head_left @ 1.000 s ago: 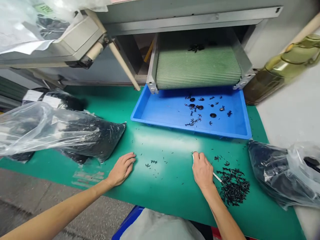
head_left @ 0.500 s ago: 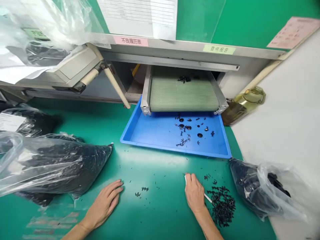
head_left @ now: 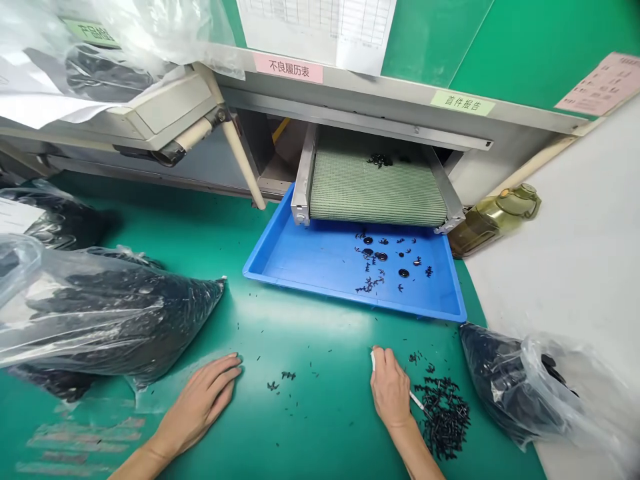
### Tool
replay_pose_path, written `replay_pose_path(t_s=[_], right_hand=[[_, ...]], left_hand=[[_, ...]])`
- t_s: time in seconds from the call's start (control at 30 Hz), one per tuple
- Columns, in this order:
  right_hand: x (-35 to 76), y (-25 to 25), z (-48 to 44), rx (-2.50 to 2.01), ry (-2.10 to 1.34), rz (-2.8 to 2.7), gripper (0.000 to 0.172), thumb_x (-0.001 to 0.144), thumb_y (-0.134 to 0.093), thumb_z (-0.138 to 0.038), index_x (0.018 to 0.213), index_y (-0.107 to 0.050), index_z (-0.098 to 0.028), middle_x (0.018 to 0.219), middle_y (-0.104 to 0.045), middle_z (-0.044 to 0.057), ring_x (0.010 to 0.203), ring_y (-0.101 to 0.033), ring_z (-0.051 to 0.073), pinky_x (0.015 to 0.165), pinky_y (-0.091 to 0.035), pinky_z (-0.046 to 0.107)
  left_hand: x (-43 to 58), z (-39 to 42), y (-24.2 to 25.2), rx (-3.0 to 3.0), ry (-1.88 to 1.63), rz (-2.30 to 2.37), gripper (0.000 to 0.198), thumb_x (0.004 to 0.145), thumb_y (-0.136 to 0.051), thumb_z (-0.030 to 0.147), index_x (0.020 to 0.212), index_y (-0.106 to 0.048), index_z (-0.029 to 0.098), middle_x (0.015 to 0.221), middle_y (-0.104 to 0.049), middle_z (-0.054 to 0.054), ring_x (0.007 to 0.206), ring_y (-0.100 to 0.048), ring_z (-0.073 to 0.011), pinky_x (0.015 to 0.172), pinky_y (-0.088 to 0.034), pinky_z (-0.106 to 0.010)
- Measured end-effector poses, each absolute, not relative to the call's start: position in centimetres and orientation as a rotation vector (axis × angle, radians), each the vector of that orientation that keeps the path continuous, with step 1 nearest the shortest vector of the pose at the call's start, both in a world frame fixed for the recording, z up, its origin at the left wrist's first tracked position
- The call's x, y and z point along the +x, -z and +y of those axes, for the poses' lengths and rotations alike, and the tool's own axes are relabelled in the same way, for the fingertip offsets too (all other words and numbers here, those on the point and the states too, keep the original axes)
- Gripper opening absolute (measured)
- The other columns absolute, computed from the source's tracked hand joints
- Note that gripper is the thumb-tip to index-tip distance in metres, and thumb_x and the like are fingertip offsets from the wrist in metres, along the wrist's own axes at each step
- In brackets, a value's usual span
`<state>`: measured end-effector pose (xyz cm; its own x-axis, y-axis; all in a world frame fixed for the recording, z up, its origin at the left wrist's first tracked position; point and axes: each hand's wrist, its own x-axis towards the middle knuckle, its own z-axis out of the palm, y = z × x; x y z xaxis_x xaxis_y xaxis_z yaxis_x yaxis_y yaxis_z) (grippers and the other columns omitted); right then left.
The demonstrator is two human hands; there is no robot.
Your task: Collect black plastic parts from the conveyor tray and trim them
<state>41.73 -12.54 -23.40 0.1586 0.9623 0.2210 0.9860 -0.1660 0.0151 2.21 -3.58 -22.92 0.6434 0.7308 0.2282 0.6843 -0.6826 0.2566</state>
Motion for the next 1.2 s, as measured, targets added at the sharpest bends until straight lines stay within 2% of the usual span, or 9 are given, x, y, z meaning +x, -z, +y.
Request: replay_pose_path(t_s=[0.47,1.2], right_hand=[[41.7,23.9,-12.4,-2.349,0.241,-1.937,0.024,0.085,-0.046,0.002,0.088,-0.051,-0.021,0.078,-0.054,0.0,0.067,-0.057,0.014,0.057,-0.03,0.025],[41.3,22.3,-11.5,-2.573,0.072,-1.948,0.016,0.094,-0.043,-0.009,0.095,-0.055,-0.02,0.087,-0.061,0.003,0.073,-0.061,0.013,0.053,-0.026,0.025]], left_hand=[[2.6,-3.3,22.7,2.731,-0.521,1.158,0.027,0.091,-0.048,0.032,0.109,-0.066,0.026,0.117,-0.069,-0.005,0.108,-0.064,-0.0227,0.089,-0.053,-0.035],[2.7,-3.0,23.3,2.667,-0.576,1.093,0.023,0.093,-0.047,0.029,0.108,-0.063,0.022,0.117,-0.067,-0.009,0.11,-0.061,-0.0231,0.092,-0.048,-0.038]])
